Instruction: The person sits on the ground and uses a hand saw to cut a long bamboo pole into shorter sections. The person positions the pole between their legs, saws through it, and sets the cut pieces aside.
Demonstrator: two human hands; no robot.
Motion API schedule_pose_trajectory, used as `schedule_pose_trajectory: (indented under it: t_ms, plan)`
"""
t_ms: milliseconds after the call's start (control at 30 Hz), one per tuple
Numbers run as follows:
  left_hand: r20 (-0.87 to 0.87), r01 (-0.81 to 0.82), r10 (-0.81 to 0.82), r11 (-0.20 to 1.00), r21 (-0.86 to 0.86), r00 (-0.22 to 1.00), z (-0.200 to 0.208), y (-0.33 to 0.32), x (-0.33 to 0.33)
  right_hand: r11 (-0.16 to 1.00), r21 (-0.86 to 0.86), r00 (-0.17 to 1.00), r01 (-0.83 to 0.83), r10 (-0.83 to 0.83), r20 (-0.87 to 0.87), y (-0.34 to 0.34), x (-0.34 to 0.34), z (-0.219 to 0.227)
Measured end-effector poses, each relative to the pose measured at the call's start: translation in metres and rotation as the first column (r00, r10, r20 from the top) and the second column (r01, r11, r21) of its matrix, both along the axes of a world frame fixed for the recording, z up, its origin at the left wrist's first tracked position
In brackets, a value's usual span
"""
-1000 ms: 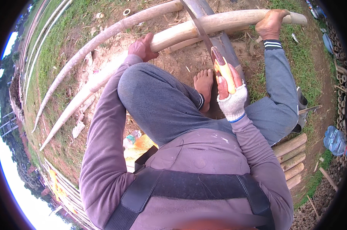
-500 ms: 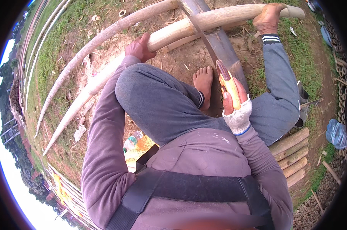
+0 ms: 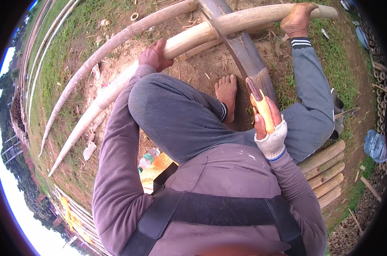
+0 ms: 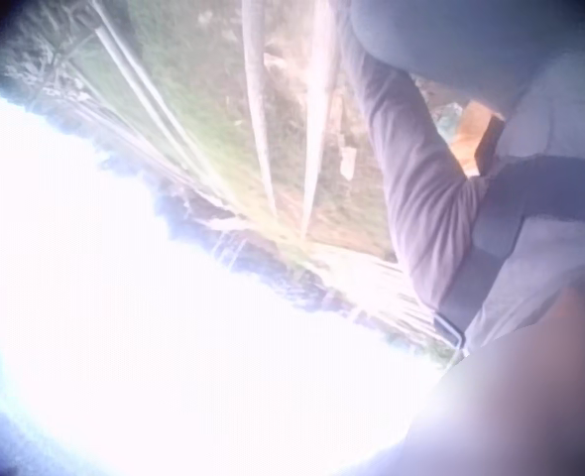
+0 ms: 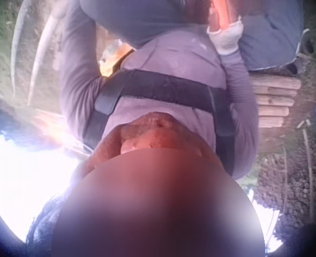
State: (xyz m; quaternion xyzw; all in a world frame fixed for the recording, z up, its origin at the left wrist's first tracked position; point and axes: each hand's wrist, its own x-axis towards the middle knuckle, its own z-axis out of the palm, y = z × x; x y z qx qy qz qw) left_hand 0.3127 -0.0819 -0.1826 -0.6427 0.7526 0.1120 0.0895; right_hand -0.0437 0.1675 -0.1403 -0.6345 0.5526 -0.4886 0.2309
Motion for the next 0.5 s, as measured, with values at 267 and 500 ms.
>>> schedule_pose_trajectory:
  t_ms: [267, 500]
  plan:
    - [0.003, -0.005, 0.005, 1.0, -0.004, 1.0, 0.002, -0.007, -0.005, 0.993, 0.033, 0.994, 0.112, -0.111, -0.015, -0.148, 0.056, 0.003]
    - [-0.009, -0.017, 0.017, 1.0, 0.026, 1.0, 0.0, -0.001, -0.001, 1.0, 0.03, 0.997, 0.001, -0.004, 0.074, 0.018, -0.004, 0.006]
